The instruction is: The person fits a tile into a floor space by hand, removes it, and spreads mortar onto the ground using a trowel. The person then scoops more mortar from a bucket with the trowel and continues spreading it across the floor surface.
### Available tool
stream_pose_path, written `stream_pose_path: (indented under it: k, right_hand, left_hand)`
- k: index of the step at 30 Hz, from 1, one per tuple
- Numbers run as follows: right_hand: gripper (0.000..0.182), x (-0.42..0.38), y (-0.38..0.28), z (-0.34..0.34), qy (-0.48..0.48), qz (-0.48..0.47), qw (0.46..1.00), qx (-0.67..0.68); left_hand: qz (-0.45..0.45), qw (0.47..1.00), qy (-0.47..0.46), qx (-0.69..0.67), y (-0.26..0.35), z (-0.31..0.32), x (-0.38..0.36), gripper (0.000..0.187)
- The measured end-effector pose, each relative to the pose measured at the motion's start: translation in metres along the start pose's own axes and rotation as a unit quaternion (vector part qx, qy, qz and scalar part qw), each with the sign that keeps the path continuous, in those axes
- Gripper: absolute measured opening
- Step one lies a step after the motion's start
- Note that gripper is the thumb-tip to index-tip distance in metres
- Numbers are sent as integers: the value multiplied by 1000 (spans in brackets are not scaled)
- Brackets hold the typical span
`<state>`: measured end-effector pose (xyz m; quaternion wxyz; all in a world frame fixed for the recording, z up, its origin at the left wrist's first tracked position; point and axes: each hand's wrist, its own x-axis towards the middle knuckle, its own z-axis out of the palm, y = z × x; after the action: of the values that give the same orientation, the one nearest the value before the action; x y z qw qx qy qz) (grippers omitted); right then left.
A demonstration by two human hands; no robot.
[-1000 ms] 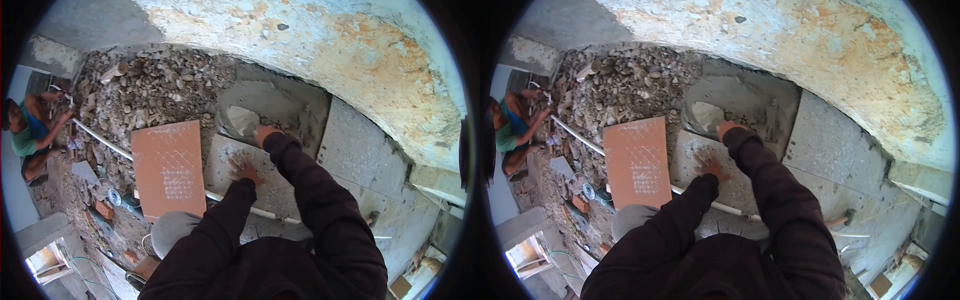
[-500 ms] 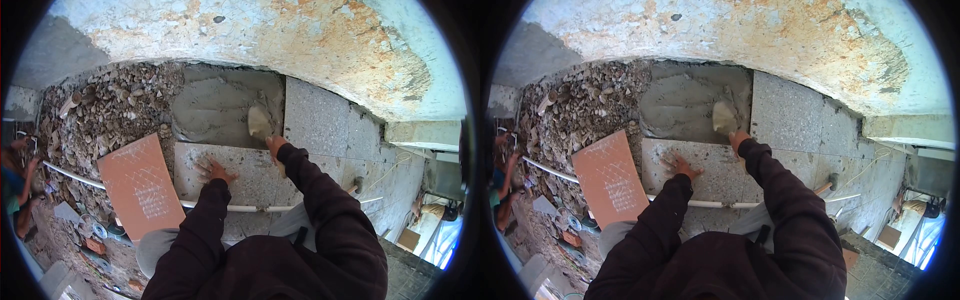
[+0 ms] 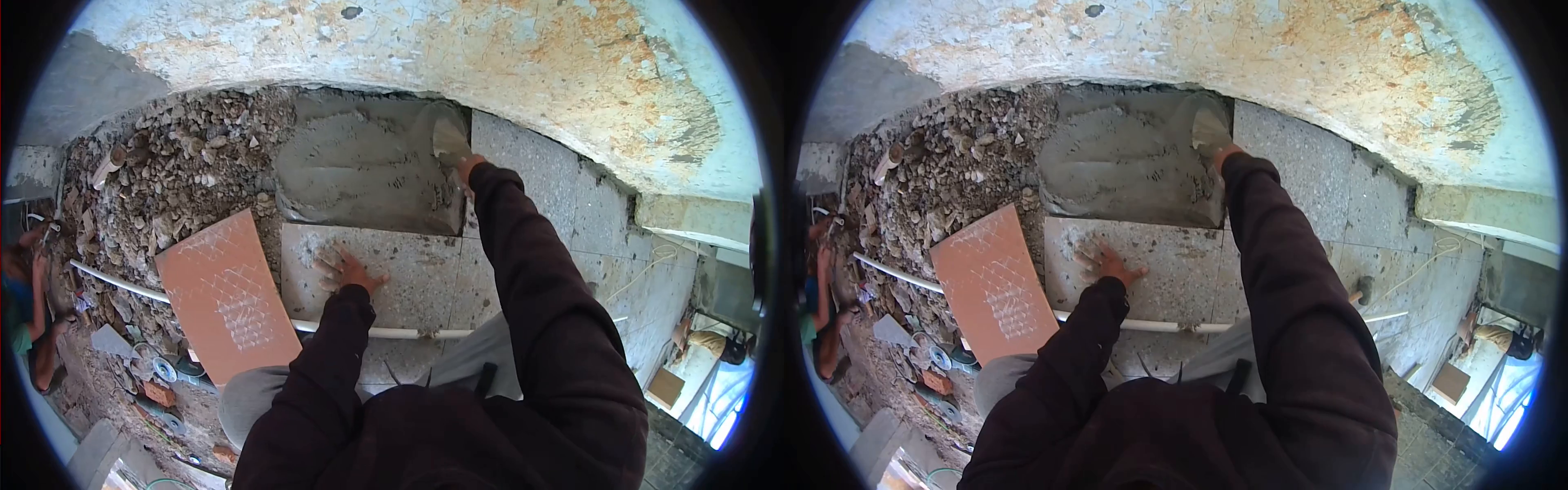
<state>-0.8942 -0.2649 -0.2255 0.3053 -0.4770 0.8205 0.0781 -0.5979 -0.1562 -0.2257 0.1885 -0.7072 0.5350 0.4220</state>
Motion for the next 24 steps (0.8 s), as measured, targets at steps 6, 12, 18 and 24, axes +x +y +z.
stream_pose_path:
  k: [6, 12, 18, 24]
  right_hand:
    - [45, -103, 35, 91, 14, 24, 995, 94]
    - [32, -185, -17, 70, -52, 162, 858, 484]
    - [31, -177, -34, 110, 27, 268, 656, 705]
    - [37, -143, -105, 126, -20, 159, 746, 647]
  left_hand:
    - [63, 996, -5, -63, -24, 34, 32, 125]
    - [21, 999, 4, -35, -5, -2, -4, 123]
    - [65, 994, -13, -83, -23, 28, 25, 120]
    - [10, 999, 20, -24, -4, -7, -5, 113]
